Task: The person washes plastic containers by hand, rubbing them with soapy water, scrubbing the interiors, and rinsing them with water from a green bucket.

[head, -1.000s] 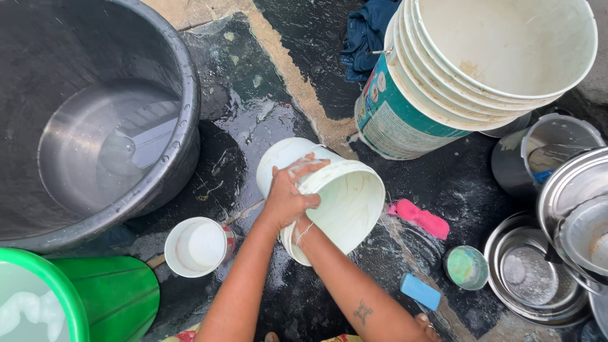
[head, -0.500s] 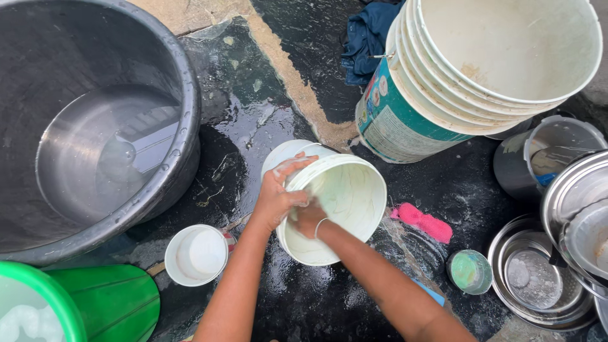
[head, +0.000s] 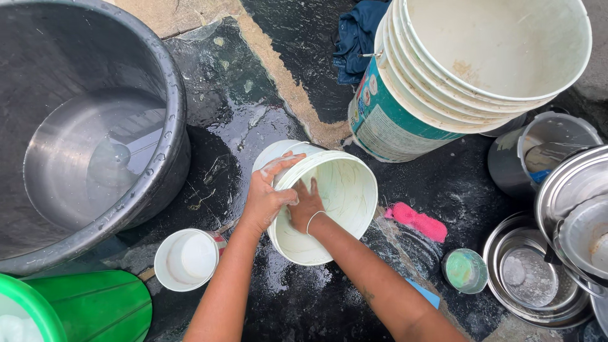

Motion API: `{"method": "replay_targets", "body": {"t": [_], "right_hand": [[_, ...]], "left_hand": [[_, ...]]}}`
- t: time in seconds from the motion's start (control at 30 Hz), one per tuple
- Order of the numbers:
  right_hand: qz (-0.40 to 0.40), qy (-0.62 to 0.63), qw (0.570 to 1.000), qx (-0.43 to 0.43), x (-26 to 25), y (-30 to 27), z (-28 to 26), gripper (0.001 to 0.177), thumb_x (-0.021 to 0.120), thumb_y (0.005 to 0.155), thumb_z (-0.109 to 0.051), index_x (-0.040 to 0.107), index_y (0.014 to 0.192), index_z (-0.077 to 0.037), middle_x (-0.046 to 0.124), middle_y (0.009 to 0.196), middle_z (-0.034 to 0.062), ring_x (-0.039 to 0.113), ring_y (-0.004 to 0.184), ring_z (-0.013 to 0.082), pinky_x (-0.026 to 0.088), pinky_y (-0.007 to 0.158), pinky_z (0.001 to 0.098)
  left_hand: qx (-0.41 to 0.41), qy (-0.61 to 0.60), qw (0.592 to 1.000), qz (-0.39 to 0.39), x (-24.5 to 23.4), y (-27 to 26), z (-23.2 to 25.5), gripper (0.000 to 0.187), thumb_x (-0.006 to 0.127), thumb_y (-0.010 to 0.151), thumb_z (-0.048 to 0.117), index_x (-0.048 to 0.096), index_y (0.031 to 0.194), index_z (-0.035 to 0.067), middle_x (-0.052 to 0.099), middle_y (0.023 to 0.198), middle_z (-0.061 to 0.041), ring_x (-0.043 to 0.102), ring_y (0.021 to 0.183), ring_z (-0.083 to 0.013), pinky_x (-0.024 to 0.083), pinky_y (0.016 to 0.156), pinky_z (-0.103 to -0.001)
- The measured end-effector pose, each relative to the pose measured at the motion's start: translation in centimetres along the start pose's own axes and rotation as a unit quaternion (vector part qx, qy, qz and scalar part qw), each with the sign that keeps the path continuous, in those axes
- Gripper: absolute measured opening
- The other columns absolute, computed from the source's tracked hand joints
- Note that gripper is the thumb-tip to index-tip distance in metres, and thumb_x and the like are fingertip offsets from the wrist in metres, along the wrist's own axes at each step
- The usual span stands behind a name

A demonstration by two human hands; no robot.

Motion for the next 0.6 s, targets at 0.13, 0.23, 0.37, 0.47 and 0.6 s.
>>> {"method": "replay_targets", "body": {"t": [0.13, 0.23, 0.37, 0.47, 0.6], "right_hand": [[0.012, 0.060, 0.994, 0.085, -1.3, -0.9, 1.8, 0.063, 0.059, 0.094, -0.028, 0.042, 0.152, -0.013, 0.024, 0.163, 0.0170, 0.024, 0.151, 0.0366, 0.026, 0.119, 0.0593], [-0.011, 0.142, 0.981, 0.130, 1.2, -0.4, 2.9, 0.065, 0.062, 0.092, -0.027, 0.042, 0.153, -0.016, 0.019, 0.165, 0.0190, 0.027, 0.150, 0.0375, 0.029, 0.120, 0.0524], [0.079, 0.207, 0.960, 0.170, 1.9, 1.9, 5.4, 0.088, 0.075, 0.085, -0.031, 0.033, 0.155, 0.001, 0.023, 0.159, 0.0262, 0.031, 0.144, 0.0419, 0.032, 0.117, 0.0451], [0.166, 0.287, 0.918, 0.218, 0.3, 2.9, 7.8, 0.085, 0.072, 0.083, -0.027, 0.032, 0.156, -0.009, 0.026, 0.161, 0.0233, 0.035, 0.141, 0.0426, 0.039, 0.108, 0.0452], [0.122, 0.364, 0.906, 0.179, -0.2, 5.1, 6.4, 0.061, 0.068, 0.089, -0.038, 0.053, 0.143, -0.016, 0.049, 0.152, 0.0181, 0.046, 0.144, 0.0348, 0.039, 0.119, 0.0426]], "left_hand": [[0.007, -0.002, 1.000, -0.011, 0.4, -0.1, -0.1, 0.069, 0.064, 0.050, 0.001, 0.074, 0.118, 0.000, 0.071, 0.134, -0.013, 0.048, 0.148, -0.0279, 0.032, 0.122, -0.037], [0.009, -0.013, 1.000, -0.024, 0.8, -0.2, -0.2, 0.068, 0.064, 0.051, -0.001, 0.073, 0.119, -0.001, 0.071, 0.134, -0.012, 0.046, 0.149, -0.0277, 0.031, 0.122, -0.037], [-0.005, -0.032, 0.999, -0.004, -0.2, -0.2, -0.7, 0.069, 0.063, 0.050, -0.001, 0.073, 0.118, -0.001, 0.071, 0.133, -0.011, 0.048, 0.148, -0.0275, 0.032, 0.122, -0.037], [0.004, -0.015, 1.000, 0.003, -0.9, -0.3, -0.7, 0.069, 0.064, 0.050, -0.001, 0.073, 0.119, 0.000, 0.072, 0.133, -0.010, 0.050, 0.147, -0.0270, 0.033, 0.122, -0.037], [0.013, -0.019, 1.000, -0.020, -0.4, -0.2, -1.0, 0.066, 0.065, 0.051, -0.001, 0.074, 0.117, -0.001, 0.072, 0.132, -0.011, 0.050, 0.146, -0.0281, 0.032, 0.123, -0.038]]}}
Point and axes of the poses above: each hand's wrist, its own y-axis towards the middle knuckle, its own x-axis out of the palm, z = x × y, the point moved 10 cm from there along y, towards the middle knuckle
